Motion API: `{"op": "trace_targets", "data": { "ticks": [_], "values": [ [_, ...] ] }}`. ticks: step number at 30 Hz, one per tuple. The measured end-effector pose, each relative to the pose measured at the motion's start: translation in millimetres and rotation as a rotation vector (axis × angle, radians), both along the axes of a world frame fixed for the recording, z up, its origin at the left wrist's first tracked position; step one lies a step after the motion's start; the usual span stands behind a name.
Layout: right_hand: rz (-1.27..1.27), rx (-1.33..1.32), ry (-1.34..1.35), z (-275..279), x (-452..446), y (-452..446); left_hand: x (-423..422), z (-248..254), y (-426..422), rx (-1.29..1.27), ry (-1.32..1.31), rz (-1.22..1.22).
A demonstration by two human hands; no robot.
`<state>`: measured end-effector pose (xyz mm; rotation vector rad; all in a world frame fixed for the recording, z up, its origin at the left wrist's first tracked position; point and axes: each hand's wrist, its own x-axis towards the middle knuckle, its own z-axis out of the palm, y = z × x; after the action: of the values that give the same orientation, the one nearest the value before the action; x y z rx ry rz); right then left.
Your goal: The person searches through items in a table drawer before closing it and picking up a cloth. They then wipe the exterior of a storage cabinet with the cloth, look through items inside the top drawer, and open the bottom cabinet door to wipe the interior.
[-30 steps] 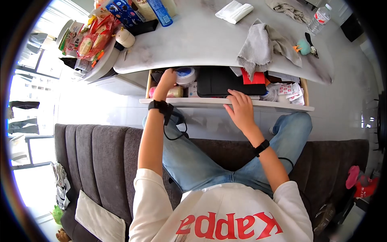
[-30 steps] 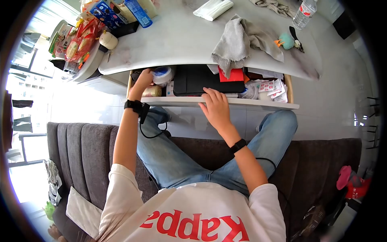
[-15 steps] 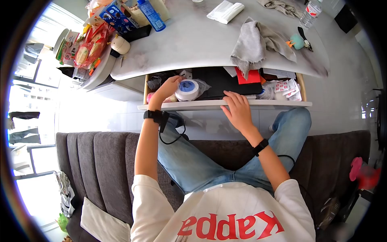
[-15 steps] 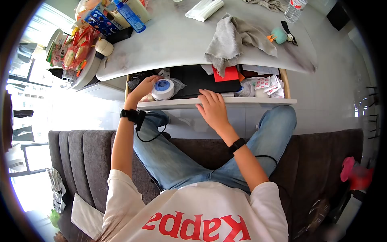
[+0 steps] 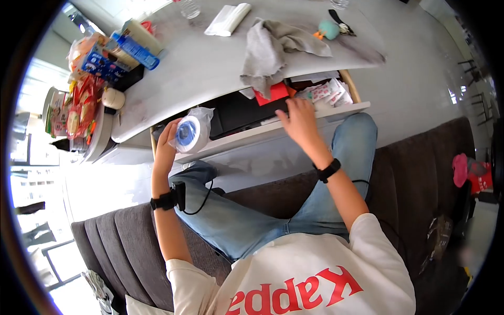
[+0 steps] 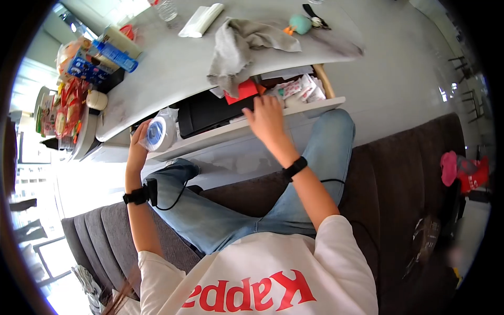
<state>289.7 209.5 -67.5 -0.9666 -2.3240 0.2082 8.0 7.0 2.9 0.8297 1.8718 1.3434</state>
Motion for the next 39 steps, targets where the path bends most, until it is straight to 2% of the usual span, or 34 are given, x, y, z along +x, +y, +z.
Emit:
{"op": "trace_targets", "data": {
  "ticks": [2, 4, 5, 8, 10, 13, 16, 19, 21, 22, 24, 25, 28, 32, 33, 36, 37, 39],
  "values": [
    [0.013, -0.024, 0.016, 1.5, -4.8, -9.6, 26.4, 19.4, 15.4, 0.006, -0.062, -0.003],
    [0.081, -0.113, 0.072, -1.7, -4.4, -15.5, 40.4, 14.4, 32.9, 0.014, -0.012, -0.143],
    [0.1, -0.096, 0.098, -3.1, -3.3, -18.8, 49.5, 9.8, 45.4, 0.021, 0.078, -0.207],
    [0.18, -0.103, 0.104, -0.6, 8.7, -26.3, 94.3, 12.4, 85.3, 0.003, 0.106, -0.33],
    [0.258, -0.175, 0.014, 11.2, 20.3, -23.2, 108.2, -5.4, 109.6, -0.032, 0.03, -0.324],
    [0.359, -0.179, 0.122, 6.0, 30.1, -12.7, 117.5, -14.6, 135.3, -0.028, 0.063, -0.291],
    [0.412, -0.304, 0.192, 4.3, 37.7, -1.4, 123.3, -18.1, 148.5, -0.04, 0.093, -0.26],
    [0.192, -0.383, 0.303, 8.8, 46.9, 16.6, 135.7, -11.5, 156.5, -0.058, 0.06, -0.235],
    [0.159, -0.328, 0.394, 11.8, 49.6, 25.7, 145.8, -3.1, 162.6, -0.055, -0.005, -0.232],
    [0.142, -0.301, 0.44, 12.7, 49.8, 30.1, 144.2, -13.6, 168.5, -0.035, 0.032, -0.256],
    [0.202, -0.36, 0.349, 13.9, 48.4, 33.9, 139.4, -45.5, 183.0, 0.004, 0.103, -0.312],
    [0.201, -0.391, 0.319, 16.0, 45.1, 33.4, 149.3, -51.5, 187.0, 0.032, 0.383, -0.253],
    [0.183, -0.415, 0.207, 12.2, 38.9, 39.3, 160.6, -53.7, 200.5, 0.014, 0.868, -0.305],
    [0.265, -0.508, 0.196, 11.1, 41.2, 46.5, 174.7, -52.6, 196.2, -0.058, 0.837, -0.18],
    [0.281, -0.536, 0.207, 13.7, 41.7, 47.0, 174.0, -51.2, 193.6, -0.082, 0.841, -0.212],
    [0.284, -0.53, 0.159, 17.6, 43.3, 48.5, 165.5, -39.4, 189.6, -0.042, 0.263, -0.385],
    [0.267, -0.499, 0.162, 17.4, 42.7, 48.1, 168.9, -16.6, 185.4, -0.094, 0.09, -0.442],
    [0.234, -0.436, 0.172, 17.0, 38.2, 47.4, 167.1, -12.3, 176.7, -0.029, 0.013, -0.44]
  ]
}}
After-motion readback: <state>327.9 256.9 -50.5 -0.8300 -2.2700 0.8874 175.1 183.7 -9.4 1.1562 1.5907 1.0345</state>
